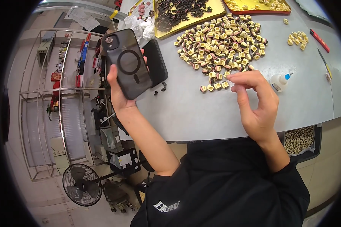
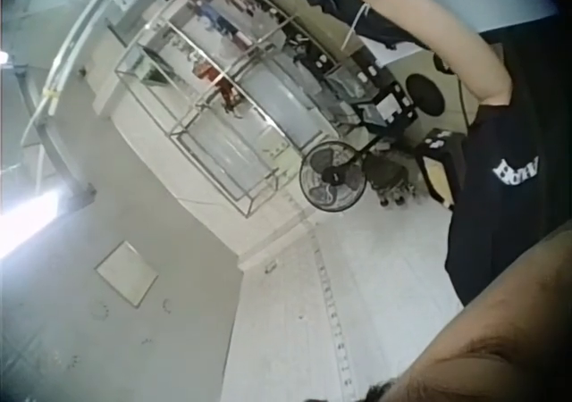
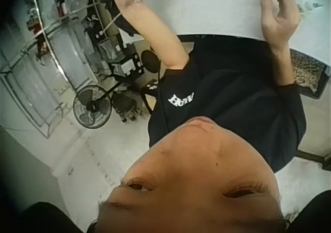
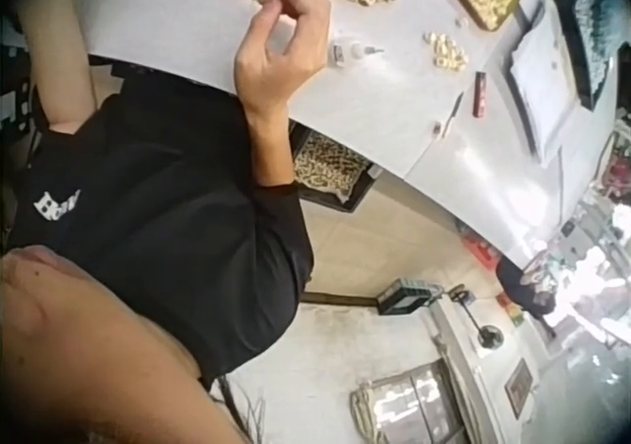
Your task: Applying adhesive to small gold-colored components and attaching black circular pieces.
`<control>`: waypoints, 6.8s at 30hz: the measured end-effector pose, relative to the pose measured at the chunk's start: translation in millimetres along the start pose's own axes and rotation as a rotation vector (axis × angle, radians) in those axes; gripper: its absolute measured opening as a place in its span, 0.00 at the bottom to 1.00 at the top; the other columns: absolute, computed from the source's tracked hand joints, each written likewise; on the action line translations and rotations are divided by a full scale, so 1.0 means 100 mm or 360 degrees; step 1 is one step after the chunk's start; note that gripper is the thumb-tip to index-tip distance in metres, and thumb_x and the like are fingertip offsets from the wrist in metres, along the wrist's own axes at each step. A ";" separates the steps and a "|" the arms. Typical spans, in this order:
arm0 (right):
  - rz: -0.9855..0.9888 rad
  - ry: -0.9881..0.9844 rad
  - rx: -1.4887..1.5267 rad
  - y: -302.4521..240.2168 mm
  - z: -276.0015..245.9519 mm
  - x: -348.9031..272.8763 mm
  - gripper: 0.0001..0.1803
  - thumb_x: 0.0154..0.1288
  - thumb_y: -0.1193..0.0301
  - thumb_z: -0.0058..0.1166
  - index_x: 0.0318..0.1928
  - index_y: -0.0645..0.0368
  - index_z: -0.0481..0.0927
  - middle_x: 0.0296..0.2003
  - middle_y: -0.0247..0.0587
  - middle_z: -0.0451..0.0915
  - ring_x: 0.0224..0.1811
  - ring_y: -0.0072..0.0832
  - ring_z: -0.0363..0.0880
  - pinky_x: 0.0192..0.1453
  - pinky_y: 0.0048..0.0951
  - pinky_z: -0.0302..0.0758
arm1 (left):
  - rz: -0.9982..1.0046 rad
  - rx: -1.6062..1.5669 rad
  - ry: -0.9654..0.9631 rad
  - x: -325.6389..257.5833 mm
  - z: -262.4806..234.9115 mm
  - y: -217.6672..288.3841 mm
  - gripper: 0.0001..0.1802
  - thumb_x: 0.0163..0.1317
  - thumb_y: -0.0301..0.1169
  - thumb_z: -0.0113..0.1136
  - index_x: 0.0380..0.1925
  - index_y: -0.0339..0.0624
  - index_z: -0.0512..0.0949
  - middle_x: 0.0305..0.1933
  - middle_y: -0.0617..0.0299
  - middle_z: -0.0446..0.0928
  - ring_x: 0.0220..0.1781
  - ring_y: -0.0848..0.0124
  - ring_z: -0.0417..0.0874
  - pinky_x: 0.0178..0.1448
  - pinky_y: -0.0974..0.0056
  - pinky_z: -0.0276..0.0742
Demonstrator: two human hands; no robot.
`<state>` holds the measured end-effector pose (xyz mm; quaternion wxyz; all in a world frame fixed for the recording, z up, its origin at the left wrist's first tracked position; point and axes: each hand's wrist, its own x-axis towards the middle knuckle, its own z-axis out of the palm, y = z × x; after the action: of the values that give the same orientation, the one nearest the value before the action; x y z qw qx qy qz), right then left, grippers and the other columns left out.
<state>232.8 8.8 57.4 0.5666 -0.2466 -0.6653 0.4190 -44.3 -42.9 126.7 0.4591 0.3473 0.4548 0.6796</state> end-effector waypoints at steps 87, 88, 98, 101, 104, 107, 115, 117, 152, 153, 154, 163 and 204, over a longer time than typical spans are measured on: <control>0.0673 -0.0046 0.0411 0.50 0.87 0.07 0.26 0.56 0.57 0.61 0.46 0.62 0.68 0.40 0.51 0.78 0.38 0.27 0.79 0.42 0.26 0.74 | -0.0114 -0.0389 0.0298 -0.77 -0.46 -1.19 0.20 0.57 0.32 0.62 0.48 0.35 0.72 0.34 0.53 0.79 0.31 0.73 0.77 0.37 0.71 0.74; 0.0626 -0.0014 0.0489 0.53 0.97 0.11 0.28 0.54 0.56 0.63 0.45 0.62 0.68 0.40 0.51 0.79 0.38 0.28 0.79 0.41 0.26 0.75 | -0.0091 -0.0394 0.0265 -0.77 -0.47 -1.21 0.19 0.57 0.30 0.62 0.47 0.33 0.72 0.34 0.51 0.79 0.32 0.70 0.79 0.37 0.68 0.76; 0.0700 0.0108 0.0913 0.77 0.97 0.03 0.31 0.54 0.48 0.59 0.45 0.60 0.65 0.36 0.48 0.80 0.32 0.26 0.78 0.36 0.23 0.75 | -0.0090 -0.0278 0.0217 -0.63 -0.35 -1.38 0.14 0.57 0.21 0.59 0.44 0.31 0.71 0.32 0.47 0.80 0.32 0.65 0.82 0.37 0.65 0.80; 0.0691 -0.0023 0.0848 0.85 0.88 0.03 0.30 0.61 0.45 0.48 0.46 0.59 0.62 0.33 0.50 0.79 0.20 0.19 0.72 0.26 0.17 0.70 | -0.0078 -0.0347 0.0175 -0.61 -0.35 -1.46 0.13 0.55 0.19 0.60 0.42 0.31 0.72 0.34 0.48 0.78 0.32 0.66 0.81 0.36 0.66 0.80; 0.0840 0.0102 0.0848 0.76 0.92 -0.01 0.30 0.60 0.43 0.49 0.47 0.55 0.61 0.27 0.41 0.74 0.19 0.17 0.67 0.23 0.16 0.64 | 0.0063 -0.0171 0.0092 -0.55 -0.33 -1.57 0.13 0.52 0.18 0.61 0.39 0.31 0.75 0.37 0.50 0.75 0.34 0.67 0.79 0.35 0.68 0.80; 0.0922 0.0154 0.0816 0.76 0.93 -0.02 0.30 0.59 0.43 0.48 0.46 0.54 0.61 0.23 0.37 0.71 0.16 0.16 0.63 0.19 0.15 0.60 | 0.0123 -0.0001 0.0041 -0.52 -0.33 -1.62 0.13 0.49 0.16 0.63 0.37 0.32 0.77 0.39 0.52 0.72 0.35 0.68 0.76 0.33 0.70 0.79; 0.0863 0.0083 0.0681 0.88 0.88 -0.05 0.29 0.58 0.43 0.48 0.44 0.54 0.60 0.18 0.40 0.74 0.08 0.16 0.59 0.11 0.15 0.54 | 0.0124 0.0203 0.0022 -0.48 -0.29 -1.74 0.16 0.38 0.12 0.67 0.32 0.34 0.82 0.42 0.58 0.66 0.41 0.69 0.70 0.32 0.73 0.78; 0.0865 0.0065 0.0663 0.89 0.88 -0.05 0.29 0.58 0.43 0.49 0.44 0.54 0.60 0.18 0.42 0.75 0.06 0.16 0.58 0.09 0.16 0.53 | 0.0108 0.0236 0.0004 -0.48 -0.30 -1.74 0.18 0.35 0.12 0.68 0.31 0.35 0.82 0.42 0.59 0.66 0.42 0.68 0.70 0.34 0.73 0.78; 0.0798 -0.0041 0.0487 0.94 0.86 -0.16 0.30 0.57 0.42 0.48 0.42 0.55 0.58 0.19 0.36 0.74 0.14 0.17 0.68 0.17 0.15 0.60 | 0.0126 0.0452 0.0016 -0.52 -0.36 -1.79 0.21 0.29 0.21 0.75 0.31 0.39 0.84 0.40 0.61 0.69 0.42 0.67 0.68 0.39 0.68 0.72; 0.0841 -0.0050 0.0471 0.94 0.84 -0.16 0.31 0.57 0.42 0.48 0.42 0.55 0.58 0.19 0.36 0.73 0.15 0.17 0.69 0.17 0.14 0.60 | 0.0143 0.0466 0.0002 -0.52 -0.36 -1.79 0.21 0.29 0.21 0.75 0.31 0.40 0.84 0.40 0.62 0.69 0.42 0.67 0.68 0.39 0.67 0.72; 0.0842 -0.0049 0.0470 0.94 0.83 -0.17 0.31 0.57 0.42 0.48 0.42 0.55 0.58 0.19 0.36 0.73 0.15 0.17 0.69 0.17 0.14 0.60 | 0.0141 0.0465 0.0002 -0.52 -0.36 -1.79 0.21 0.29 0.21 0.75 0.31 0.40 0.84 0.40 0.62 0.69 0.42 0.67 0.68 0.39 0.67 0.72; 0.0848 0.0048 0.0473 0.94 0.91 -0.17 0.32 0.56 0.42 0.51 0.41 0.57 0.58 0.20 0.37 0.72 0.15 0.20 0.70 0.18 0.15 0.63 | 0.0183 0.0553 0.0001 -0.52 -0.37 -1.82 0.22 0.28 0.25 0.76 0.31 0.42 0.84 0.40 0.63 0.70 0.43 0.66 0.69 0.41 0.66 0.70; 0.0214 -0.0123 -0.0597 0.29 -0.29 0.15 0.20 0.54 0.81 0.58 0.46 0.60 0.67 0.43 0.43 0.73 0.46 0.31 0.73 0.51 0.30 0.69 | 0.0257 0.0278 0.0054 -0.71 0.00 -1.11 0.18 0.37 0.16 0.70 0.33 0.33 0.81 0.39 0.61 0.69 0.43 0.68 0.70 0.47 0.66 0.71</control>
<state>252.5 43.8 41.5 0.4556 -0.3754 -0.7350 0.3336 13.7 -91.3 19.1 0.3631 0.4099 0.4906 0.6778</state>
